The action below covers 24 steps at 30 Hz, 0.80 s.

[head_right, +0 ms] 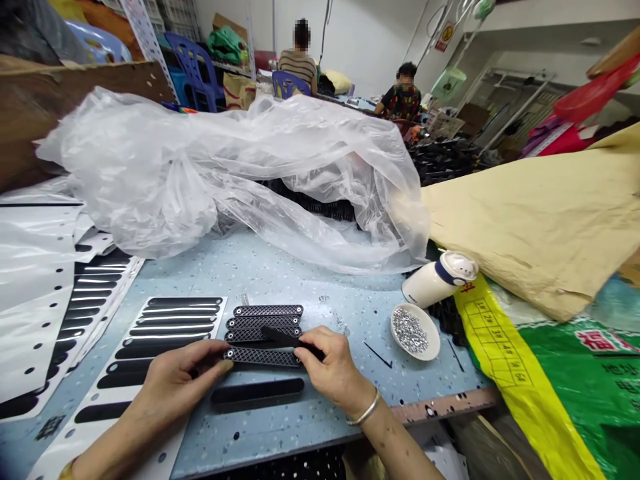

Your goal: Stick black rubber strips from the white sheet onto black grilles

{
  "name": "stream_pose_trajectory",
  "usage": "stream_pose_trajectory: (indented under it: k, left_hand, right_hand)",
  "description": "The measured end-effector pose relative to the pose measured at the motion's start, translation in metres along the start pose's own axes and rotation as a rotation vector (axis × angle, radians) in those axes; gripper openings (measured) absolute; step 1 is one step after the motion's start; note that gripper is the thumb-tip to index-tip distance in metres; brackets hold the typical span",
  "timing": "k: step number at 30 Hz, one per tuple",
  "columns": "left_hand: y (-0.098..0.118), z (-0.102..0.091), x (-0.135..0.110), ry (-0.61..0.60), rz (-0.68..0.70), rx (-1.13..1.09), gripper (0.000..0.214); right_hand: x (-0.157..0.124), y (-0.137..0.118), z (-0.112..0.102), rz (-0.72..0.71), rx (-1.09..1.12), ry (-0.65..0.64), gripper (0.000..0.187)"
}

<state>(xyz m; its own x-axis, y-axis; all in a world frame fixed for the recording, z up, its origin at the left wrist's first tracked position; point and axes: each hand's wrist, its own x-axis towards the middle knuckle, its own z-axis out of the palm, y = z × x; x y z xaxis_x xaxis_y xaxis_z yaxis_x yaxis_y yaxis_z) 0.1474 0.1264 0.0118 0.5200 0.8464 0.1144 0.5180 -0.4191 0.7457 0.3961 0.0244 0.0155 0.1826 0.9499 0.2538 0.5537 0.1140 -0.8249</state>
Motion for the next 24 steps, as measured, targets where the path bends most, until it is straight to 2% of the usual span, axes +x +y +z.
stream_pose_trajectory:
  k: [4, 8, 11, 16, 21, 24]
  left_hand:
    - [0.002, 0.003, -0.001, -0.01, 0.002, 0.003, 0.022]
    - [0.005, 0.003, -0.005, -0.032, 0.007, -0.02, 0.02]
    - [0.007, 0.0, -0.006, -0.059, 0.025, -0.053, 0.017]
    - [0.007, -0.003, -0.008, -0.095, 0.001, -0.096, 0.012]
    - [0.005, -0.004, -0.009, -0.077, -0.011, -0.176, 0.02]
    - [0.004, -0.005, -0.01, -0.066, -0.003, -0.187, 0.019]
  right_hand:
    - [-0.001, 0.0, -0.004, -0.054, -0.035, -0.047, 0.013]
    - [-0.008, -0.004, -0.008, -0.201, -0.159, -0.075, 0.017]
    - [-0.009, -0.008, -0.008, -0.283, -0.233, -0.142, 0.02]
    - [0.0, -0.015, 0.001, -0.313, -0.29, -0.243, 0.021]
    - [0.011, -0.024, 0.01, -0.377, -0.317, -0.263, 0.021]
    - [0.016, -0.028, 0.012, -0.368, -0.325, -0.294, 0.021]
